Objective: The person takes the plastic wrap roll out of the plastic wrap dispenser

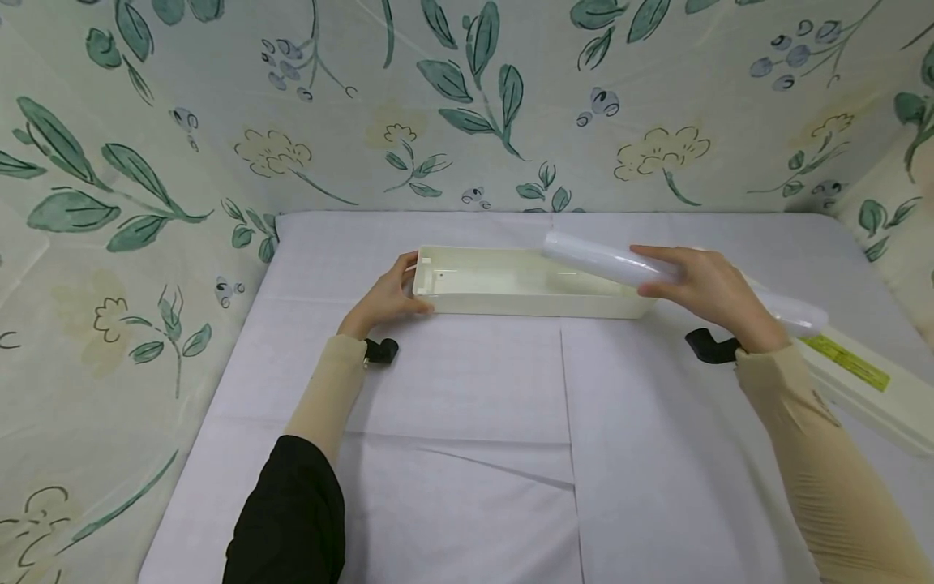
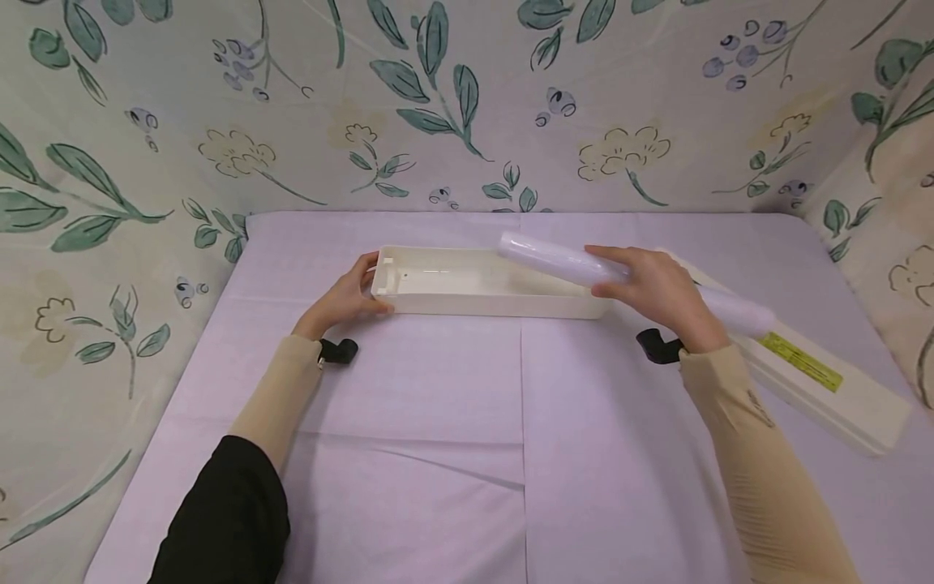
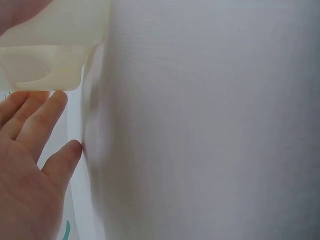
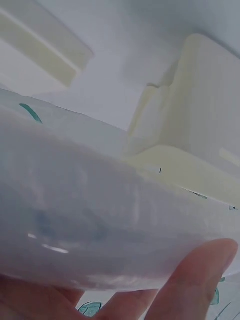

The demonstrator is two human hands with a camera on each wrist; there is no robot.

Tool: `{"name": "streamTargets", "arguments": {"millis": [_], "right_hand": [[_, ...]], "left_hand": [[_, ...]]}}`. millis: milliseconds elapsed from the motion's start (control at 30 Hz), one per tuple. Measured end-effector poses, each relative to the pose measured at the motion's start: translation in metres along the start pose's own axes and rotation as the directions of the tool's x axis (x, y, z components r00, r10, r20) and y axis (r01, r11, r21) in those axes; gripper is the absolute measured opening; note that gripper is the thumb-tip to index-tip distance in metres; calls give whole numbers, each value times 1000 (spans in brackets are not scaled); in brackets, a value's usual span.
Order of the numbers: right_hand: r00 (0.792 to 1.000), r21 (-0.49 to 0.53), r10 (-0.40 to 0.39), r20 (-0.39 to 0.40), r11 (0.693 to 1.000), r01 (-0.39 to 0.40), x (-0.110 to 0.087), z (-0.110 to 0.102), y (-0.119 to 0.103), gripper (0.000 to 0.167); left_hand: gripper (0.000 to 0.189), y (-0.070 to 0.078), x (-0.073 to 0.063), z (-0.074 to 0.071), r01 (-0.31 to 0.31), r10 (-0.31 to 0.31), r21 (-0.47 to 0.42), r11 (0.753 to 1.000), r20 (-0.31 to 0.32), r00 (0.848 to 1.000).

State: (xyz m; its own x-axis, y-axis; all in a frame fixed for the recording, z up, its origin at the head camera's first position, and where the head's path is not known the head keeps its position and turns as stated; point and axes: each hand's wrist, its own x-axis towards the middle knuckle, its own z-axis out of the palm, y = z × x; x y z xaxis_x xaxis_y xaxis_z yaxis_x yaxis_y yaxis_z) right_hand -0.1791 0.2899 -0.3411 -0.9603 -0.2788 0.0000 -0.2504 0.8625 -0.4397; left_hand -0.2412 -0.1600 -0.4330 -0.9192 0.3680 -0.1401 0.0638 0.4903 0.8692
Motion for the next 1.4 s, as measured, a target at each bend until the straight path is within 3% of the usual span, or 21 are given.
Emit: {"name": "streamTargets", "arguments": {"millis": [800,1033,1400], "right_hand": [[999,-7,24,-48,1000,-24,-19,-5,18,65],[997,-16,14,-72,1000,-15,-25,-6,23,64],[995,-9,75,-63,997,-76,-36,-10,32,68]], "left_hand": [[103,-2,0,0,-11,11,-18,1000,13,1000],[99,36,-20,-4,17,-16,-16,1000,39,999],[98,37,-21,-3,16,-15,-23,1000,38,999]]}}
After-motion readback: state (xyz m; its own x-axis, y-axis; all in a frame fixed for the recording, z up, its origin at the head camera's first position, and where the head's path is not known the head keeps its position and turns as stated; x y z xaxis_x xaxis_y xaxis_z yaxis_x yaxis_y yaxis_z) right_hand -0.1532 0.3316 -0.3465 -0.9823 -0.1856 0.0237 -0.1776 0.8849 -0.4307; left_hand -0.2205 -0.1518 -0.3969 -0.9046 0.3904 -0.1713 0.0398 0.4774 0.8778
